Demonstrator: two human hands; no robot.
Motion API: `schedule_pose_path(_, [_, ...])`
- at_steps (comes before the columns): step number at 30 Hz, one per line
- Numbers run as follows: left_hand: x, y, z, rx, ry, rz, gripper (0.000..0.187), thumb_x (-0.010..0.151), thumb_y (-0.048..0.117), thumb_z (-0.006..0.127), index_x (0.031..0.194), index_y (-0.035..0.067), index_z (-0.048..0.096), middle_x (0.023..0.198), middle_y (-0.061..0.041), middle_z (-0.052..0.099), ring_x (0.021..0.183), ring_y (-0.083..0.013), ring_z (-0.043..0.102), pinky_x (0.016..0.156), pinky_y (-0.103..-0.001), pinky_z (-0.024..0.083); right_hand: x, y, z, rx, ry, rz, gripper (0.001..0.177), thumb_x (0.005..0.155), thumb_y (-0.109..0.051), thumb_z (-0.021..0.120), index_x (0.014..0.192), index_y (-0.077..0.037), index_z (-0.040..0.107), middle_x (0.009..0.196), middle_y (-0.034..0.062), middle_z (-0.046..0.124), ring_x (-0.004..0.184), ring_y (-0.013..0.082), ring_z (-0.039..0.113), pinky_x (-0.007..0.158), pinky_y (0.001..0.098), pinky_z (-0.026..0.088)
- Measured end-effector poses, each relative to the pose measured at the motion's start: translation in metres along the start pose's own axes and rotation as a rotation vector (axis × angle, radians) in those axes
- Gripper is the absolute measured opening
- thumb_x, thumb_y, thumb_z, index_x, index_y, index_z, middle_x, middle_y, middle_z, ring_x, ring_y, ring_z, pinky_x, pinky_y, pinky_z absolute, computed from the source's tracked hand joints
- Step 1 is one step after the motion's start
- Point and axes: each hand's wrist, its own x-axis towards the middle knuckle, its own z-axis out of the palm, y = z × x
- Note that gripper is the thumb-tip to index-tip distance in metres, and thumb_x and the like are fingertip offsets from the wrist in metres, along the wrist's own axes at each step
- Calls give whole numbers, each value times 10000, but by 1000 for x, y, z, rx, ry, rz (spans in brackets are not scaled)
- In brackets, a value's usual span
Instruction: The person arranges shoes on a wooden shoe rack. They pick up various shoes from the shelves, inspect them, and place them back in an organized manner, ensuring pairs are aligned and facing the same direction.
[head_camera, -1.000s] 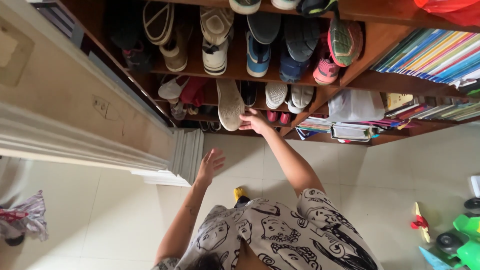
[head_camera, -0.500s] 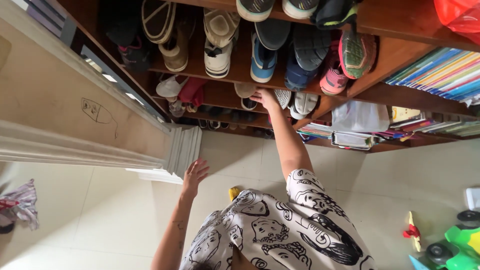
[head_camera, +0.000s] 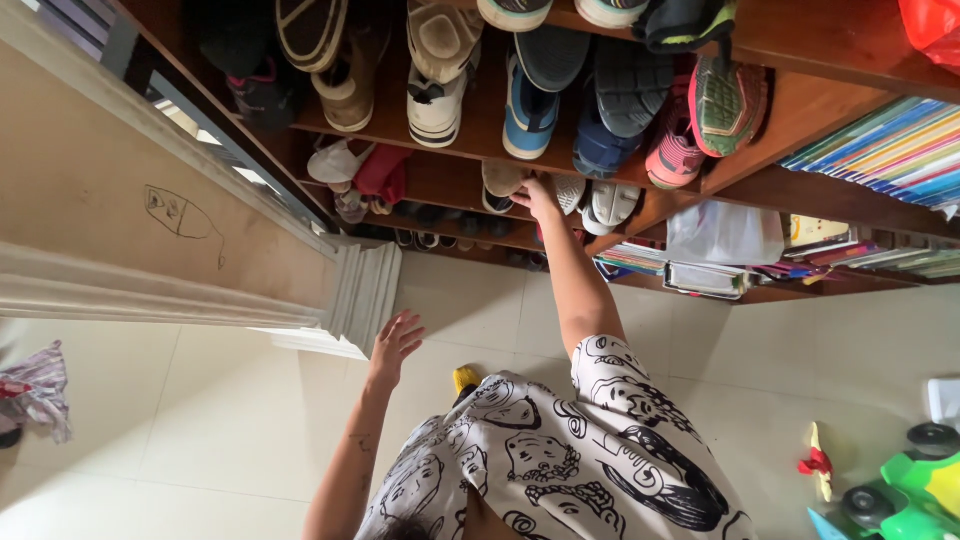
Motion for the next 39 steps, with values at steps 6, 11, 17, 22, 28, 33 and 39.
schedule_pose_path(6, [5,-10,10,21,-26,16,502,1054,329,523,1501,103,488,1430,-227,577,1258,-415,605,1048,-557,457,34,28,-4,-159,147,-62,431,913,-93,587,1307,-19,429,1180,144,573,916,320,708,682,510,704])
schedule_pose_path(11, [11,-16,11,9,-46,3,480,1049,326,526,1486,128,504,1418,-207,592,1243,-394,624,1030,-545,477,29,38,10,-215,243,-112,384,1022,-209,493,1357,-33,430,1258,225,562,1046,446,670,675,581,672])
schedule_pose_path(17, [9,-14,11,14,-34,-9,490,1044,309,526,1494,118,497,1433,-219,578,1248,-400,621,1027,-539,477,-20,35,27,-255,330,-200,399,1062,-204,444,1456,-144,443,1440,235,524,1215,553,571,732,678,615])
schedule_pose_path(22, [8,-12,6,12,-18,-9,495,1031,291,541,1488,105,501,1424,-228,579,1234,-400,629,1019,-531,485,32,63,10,-413,413,-317,510,1017,-265,527,1514,-332,439,1460,131,556,1296,417,569,937,596,596])
schedule_pose_path(28, [15,-21,7,5,-10,4,483,1033,283,542,1479,100,516,1409,-232,587,1219,-405,633,1005,-532,486,33,80,7,-980,432,-457,469,979,-77,511,1438,-150,578,1329,274,641,1288,474,586,1089,574,508])
schedule_pose_path(33, [19,-24,7,-1,-12,-5,473,1030,263,535,1479,116,518,1406,-211,599,1206,-389,647,994,-517,493,1,71,45,-1313,634,-601,985,750,-546,807,1391,94,419,1145,360,571,1140,549,585,1052,582,437])
schedule_pose_path(39, [19,-21,0,-7,16,-17,480,1041,272,530,1490,106,505,1428,-217,585,1222,-399,637,1013,-533,482,-14,65,54,-1314,607,-517,1186,623,-511,831,1506,27,252,1082,197,532,966,422,645,913,473,540])
